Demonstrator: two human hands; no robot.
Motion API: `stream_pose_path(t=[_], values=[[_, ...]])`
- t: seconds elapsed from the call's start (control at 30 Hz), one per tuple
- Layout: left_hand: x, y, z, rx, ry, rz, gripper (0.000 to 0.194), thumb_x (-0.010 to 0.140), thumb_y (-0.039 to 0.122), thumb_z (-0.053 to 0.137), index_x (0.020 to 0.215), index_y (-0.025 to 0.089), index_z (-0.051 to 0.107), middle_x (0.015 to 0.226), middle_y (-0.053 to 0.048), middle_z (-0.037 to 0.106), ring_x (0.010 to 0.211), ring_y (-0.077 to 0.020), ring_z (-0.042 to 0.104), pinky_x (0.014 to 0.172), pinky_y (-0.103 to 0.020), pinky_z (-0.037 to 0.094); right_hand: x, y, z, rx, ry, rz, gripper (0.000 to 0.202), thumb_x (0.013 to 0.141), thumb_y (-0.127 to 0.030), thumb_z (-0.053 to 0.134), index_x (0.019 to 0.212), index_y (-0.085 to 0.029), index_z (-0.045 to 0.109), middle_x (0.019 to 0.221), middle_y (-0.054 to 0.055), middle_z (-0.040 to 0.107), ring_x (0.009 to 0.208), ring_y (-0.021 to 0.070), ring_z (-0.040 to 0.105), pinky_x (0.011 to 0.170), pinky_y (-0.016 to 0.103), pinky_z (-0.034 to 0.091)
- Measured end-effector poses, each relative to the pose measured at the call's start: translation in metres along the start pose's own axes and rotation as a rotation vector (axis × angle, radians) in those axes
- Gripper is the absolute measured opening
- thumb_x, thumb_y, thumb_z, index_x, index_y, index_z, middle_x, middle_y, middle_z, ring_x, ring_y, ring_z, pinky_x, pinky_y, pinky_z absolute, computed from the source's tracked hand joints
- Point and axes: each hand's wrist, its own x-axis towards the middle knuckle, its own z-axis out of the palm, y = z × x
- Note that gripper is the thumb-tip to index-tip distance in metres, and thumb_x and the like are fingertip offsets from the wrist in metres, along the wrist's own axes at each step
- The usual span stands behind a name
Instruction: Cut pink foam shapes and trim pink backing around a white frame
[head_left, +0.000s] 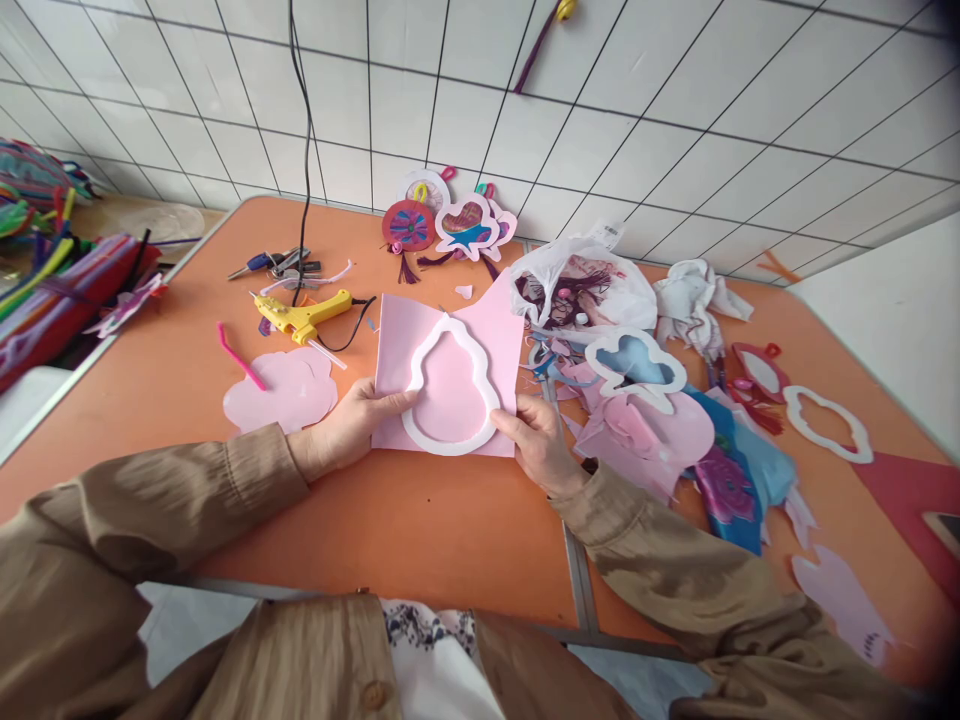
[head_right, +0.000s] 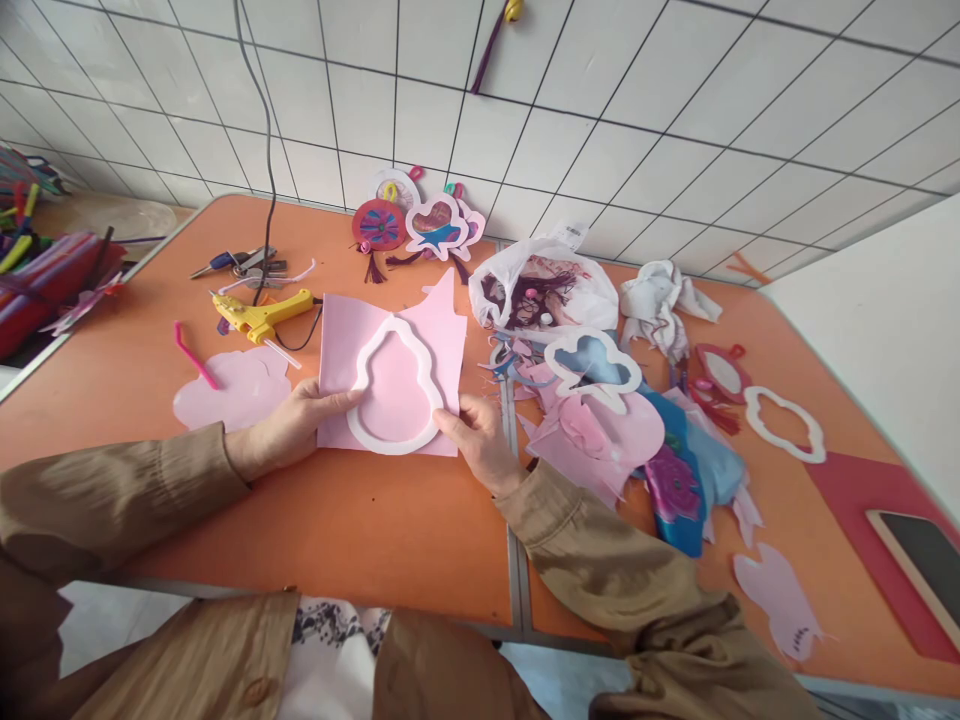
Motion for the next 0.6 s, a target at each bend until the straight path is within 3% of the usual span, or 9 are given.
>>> stream_pose_path(t=[0.33,0.6], values=[[0.0001,0.0009,-0.0003,-0.004,0.014,-0.027,0.041,0.064,0.035,0.094,0.093,0.009,0.079,0.085,-0.014,0.081,0.089,-0.0327,0.078,0.078,-0.038,0.064,-0.0005,-0.0060,0.0018,0.003,0.000,0.004,0.040,0.080,-0.042,0.065,0.058,-0.021,0.040,0.060,-0.005,0.026,0.059,0.0102,0.023,0.055,0.028,0.020],[0.0009,-0.0007,-0.0016,0.001,0.006,-0.006,0.039,0.066,0.034,0.093,0.092,0.009,0.079,0.086,-0.014,0.081,0.090,-0.0348,0.078,0.084,-0.043,0.063,-0.0008,-0.0099,0.0036,0.012,0.008,0.022,0.037,0.078,-0.041,0.066,0.059,-0.020,0.043,0.059,-0.004,0.029,0.060,0.0107,0.025,0.055,0.028,0.022]])
